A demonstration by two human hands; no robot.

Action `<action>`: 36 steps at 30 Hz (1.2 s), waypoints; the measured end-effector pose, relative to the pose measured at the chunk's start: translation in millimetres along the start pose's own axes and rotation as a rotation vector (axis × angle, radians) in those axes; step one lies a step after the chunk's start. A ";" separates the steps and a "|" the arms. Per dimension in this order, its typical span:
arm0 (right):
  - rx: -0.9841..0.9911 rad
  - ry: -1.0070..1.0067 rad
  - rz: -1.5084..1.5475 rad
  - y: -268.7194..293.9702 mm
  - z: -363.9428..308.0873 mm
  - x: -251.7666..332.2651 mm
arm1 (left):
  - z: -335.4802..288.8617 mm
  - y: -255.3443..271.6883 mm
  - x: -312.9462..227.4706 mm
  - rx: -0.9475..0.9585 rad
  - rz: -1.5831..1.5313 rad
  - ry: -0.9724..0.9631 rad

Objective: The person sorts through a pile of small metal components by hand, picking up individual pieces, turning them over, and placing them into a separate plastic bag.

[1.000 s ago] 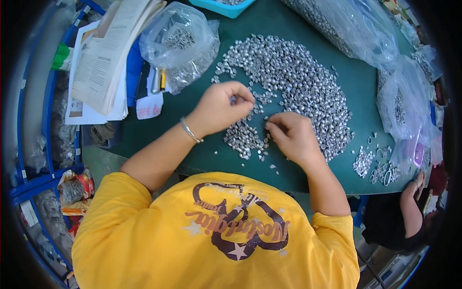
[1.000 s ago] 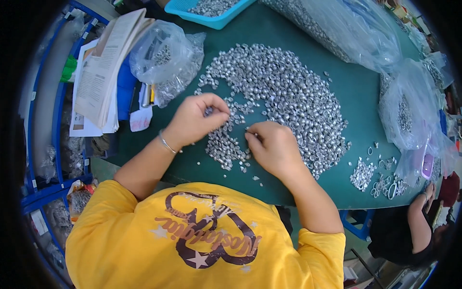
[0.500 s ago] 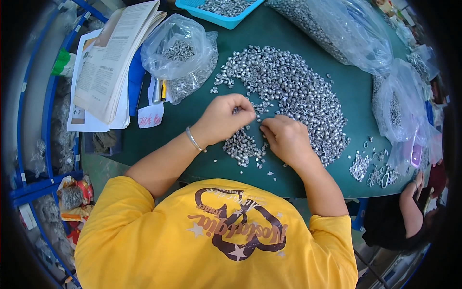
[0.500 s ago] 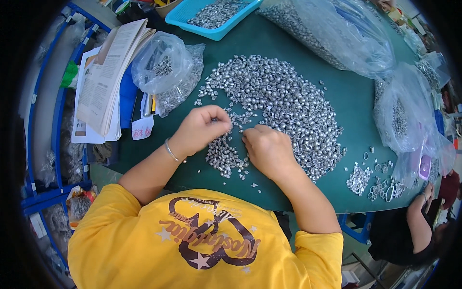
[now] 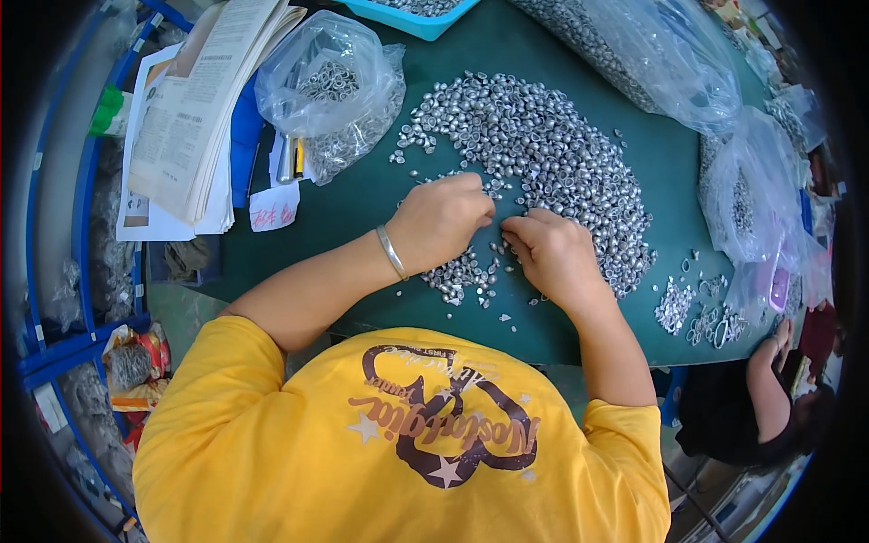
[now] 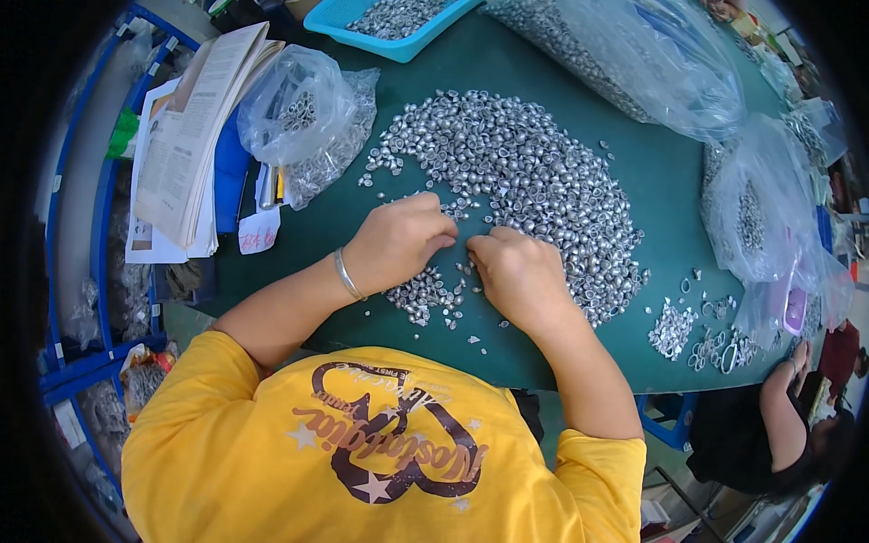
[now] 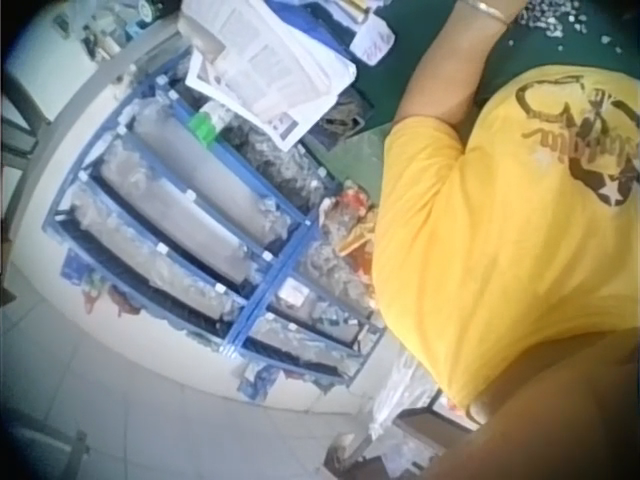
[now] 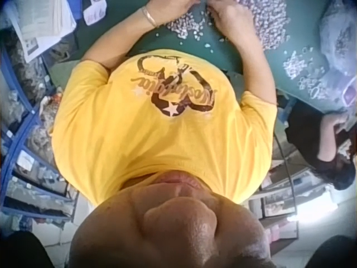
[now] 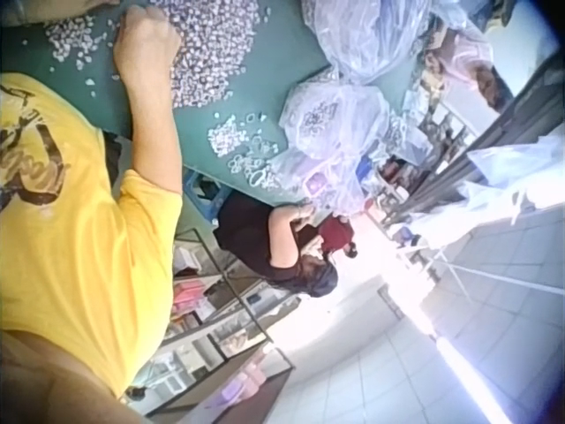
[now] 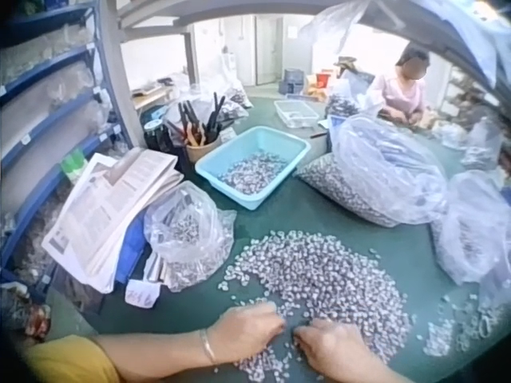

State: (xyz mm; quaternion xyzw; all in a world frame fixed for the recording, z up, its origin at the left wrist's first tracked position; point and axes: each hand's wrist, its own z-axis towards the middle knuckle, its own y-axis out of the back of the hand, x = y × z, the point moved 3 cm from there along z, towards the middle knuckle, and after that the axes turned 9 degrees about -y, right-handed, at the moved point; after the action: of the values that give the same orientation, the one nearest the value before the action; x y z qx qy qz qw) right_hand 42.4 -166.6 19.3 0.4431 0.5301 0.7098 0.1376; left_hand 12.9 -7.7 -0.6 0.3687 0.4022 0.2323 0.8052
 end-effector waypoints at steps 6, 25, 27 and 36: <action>0.165 -0.340 0.783 4.7 -0.3 -13.2 | -6.1 22.5 12.1 -0.302 -1.468 0.824; 0.140 -0.405 1.701 11.6 -24.9 -36.5 | -3.9 10.3 8.1 -0.053 -1.357 0.706; 0.105 -0.505 1.380 13.7 -27.3 -40.3 | -5.5 14.1 13.7 -0.050 -1.544 0.742; -0.183 -0.050 -0.019 -6.8 -31.0 -1.6 | 8.2 -14.6 -20.7 0.122 -0.093 0.058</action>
State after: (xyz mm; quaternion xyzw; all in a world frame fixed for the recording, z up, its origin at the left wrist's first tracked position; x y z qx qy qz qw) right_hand 17.5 -184.5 11.1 0.4411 0.4638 0.7425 0.1975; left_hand 8.9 -33.9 1.2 0.3912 0.4556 0.1802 0.7790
